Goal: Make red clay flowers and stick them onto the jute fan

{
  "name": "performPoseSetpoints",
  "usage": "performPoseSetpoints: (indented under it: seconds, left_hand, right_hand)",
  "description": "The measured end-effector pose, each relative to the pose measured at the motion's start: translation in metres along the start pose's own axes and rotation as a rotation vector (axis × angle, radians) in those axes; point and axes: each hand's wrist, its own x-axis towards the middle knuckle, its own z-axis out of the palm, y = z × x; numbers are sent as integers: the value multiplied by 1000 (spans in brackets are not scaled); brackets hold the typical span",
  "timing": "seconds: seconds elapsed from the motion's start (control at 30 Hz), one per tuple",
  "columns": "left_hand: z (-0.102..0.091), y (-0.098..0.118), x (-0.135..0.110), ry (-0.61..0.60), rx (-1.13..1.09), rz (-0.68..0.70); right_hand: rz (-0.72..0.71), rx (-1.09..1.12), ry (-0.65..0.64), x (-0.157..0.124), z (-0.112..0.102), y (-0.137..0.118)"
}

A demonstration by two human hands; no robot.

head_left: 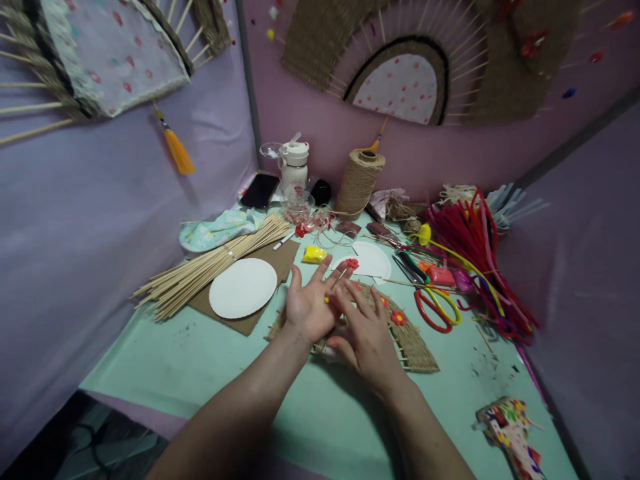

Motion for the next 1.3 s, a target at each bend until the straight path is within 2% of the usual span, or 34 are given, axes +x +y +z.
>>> performPoseSetpoints:
  seconds: [0.07, 0.17, 0.37, 0.47, 0.57, 0.63, 0.83, 0.97, 1.07, 1.17, 1.23, 1.3]
  left_hand:
    - [1, -1, -1, 28, 19, -32]
    - [1, -2, -1, 27, 23, -53]
    - [4, -2, 0, -2, -10, -15]
    - [6, -5, 0, 2, 9, -27]
    - [5, -7, 0, -7, 40, -26]
    - [5, -9, 0, -2, 60, -19]
    - [6, -16, -2, 18, 165, 37]
    - [8, -17, -3, 52, 191, 46]
    - [9, -14, -2, 76, 161, 77]
    - [8, -10, 0, 166, 119, 182]
    - [6, -8, 2, 226, 101, 232]
    - [5, -7, 3, 258, 87, 236]
  right_hand:
    - [3, 5, -16, 1, 1, 0]
    - [-68, 39, -43, 1, 2, 1]
    - [10, 94, 3, -1, 0, 4]
    - [34, 190, 98, -1, -2, 6]
    - [131, 246, 260, 0, -3, 6]
    - [189, 246, 307, 1, -4, 5]
    - [240, 282, 247, 6, 0, -7]
    - [281, 346, 288, 6, 3, -10]
    - [422, 389, 384, 5, -6, 0]
    - [583, 377, 474, 8, -19, 19]
    - [624, 350, 472, 12, -21, 33]
    - [633, 352, 428, 14, -14, 46]
